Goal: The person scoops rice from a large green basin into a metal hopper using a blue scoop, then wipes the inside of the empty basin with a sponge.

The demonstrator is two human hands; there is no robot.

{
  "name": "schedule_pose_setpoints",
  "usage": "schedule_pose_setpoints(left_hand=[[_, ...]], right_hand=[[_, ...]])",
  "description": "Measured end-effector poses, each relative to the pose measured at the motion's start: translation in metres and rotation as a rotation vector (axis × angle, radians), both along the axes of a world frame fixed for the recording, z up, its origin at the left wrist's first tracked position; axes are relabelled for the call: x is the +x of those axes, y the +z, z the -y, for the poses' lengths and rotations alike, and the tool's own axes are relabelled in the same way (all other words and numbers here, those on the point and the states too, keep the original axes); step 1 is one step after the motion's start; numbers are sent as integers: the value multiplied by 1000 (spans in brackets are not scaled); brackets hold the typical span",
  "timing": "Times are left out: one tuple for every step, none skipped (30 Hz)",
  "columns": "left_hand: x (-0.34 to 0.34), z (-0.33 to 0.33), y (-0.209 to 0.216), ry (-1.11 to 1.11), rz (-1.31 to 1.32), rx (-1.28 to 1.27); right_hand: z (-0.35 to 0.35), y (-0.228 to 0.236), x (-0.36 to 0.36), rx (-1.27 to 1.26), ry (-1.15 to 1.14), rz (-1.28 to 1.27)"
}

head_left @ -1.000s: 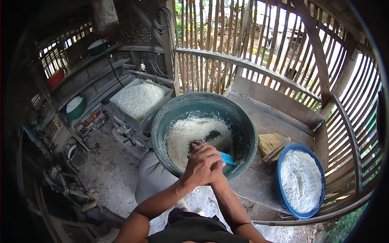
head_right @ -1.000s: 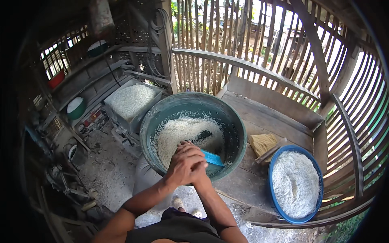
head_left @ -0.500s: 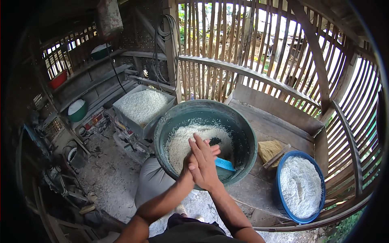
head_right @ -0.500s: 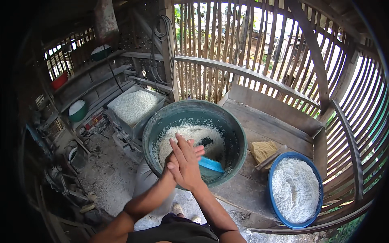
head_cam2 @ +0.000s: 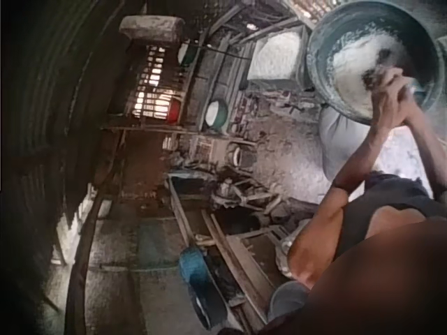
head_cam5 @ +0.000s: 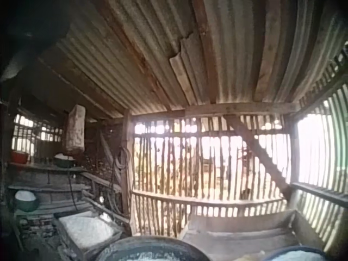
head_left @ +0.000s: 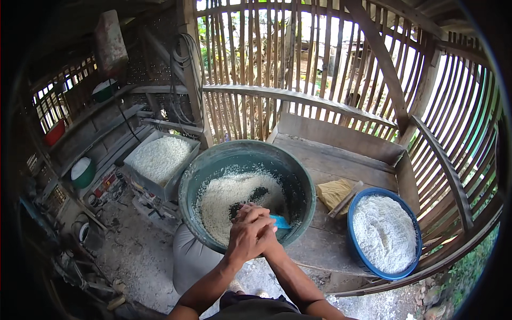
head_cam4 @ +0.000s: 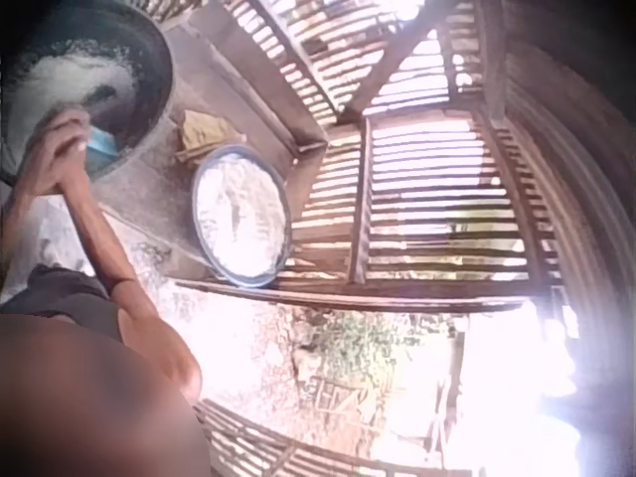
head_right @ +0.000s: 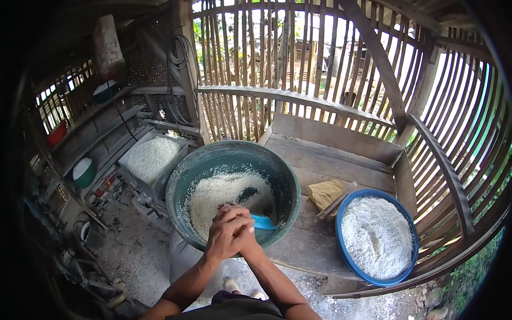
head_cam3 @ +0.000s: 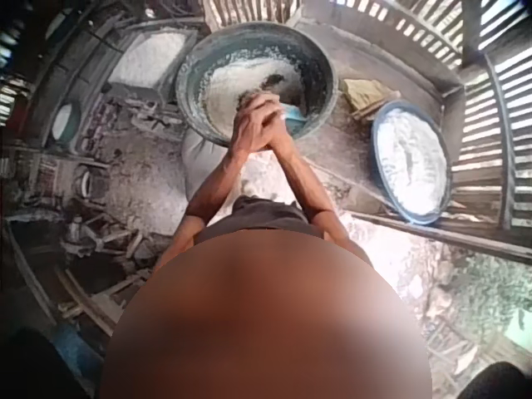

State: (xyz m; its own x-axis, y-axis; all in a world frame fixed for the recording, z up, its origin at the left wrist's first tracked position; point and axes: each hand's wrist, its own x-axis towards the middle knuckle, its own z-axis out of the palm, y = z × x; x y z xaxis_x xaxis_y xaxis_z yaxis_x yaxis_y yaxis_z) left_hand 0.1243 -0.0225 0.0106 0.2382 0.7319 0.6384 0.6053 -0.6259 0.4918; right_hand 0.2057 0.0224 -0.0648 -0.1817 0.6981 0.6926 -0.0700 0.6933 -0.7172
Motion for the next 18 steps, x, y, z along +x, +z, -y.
schedule_pose_setpoints(left_hand=[[-5,-4,0,12,-12,44],[-5,-6,-1,20,-14,75],[-4,-8,1,20,36,45],[-3,-11,6,22,87,15],[-2,-14,10,23,135,-12],[-13,-18,6,9,117,-38],[-18,-18,3,1,232,-88],[-18,-18,2,-23,347,-133],[-18,-19,1,-48,463,-179],[-17,-19,-3,32,443,-147],[-17,-20,-7,40,472,-241],[-18,-20,-10,56,497,-334],[-20,-20,-14,71,522,-428],[-23,-18,-19,67,436,-361],[-27,-17,-26,63,350,-295],[-31,-16,-32,59,263,-229],[-33,-16,-34,50,176,-163],[-32,-11,-13,16,196,-291]], right_hand=[[-4,3,6,63,-45,234],[3,18,5,201,-202,257],[-1,16,4,160,-155,135],[-5,12,4,119,-108,11],[-10,11,4,81,-61,-115],[11,53,11,-6,-271,253],[10,49,10,25,-291,268],[9,51,12,60,-327,285],[10,54,12,95,-362,301],[11,58,12,117,-399,199],[17,70,11,103,-419,104],[23,82,8,87,-431,5],[27,89,6,70,-442,-94],[29,94,5,131,-413,-100],[28,93,6,172,-350,53],[25,91,7,213,-286,205],[23,90,8,258,-226,358],[21,89,8,208,-245,334]])
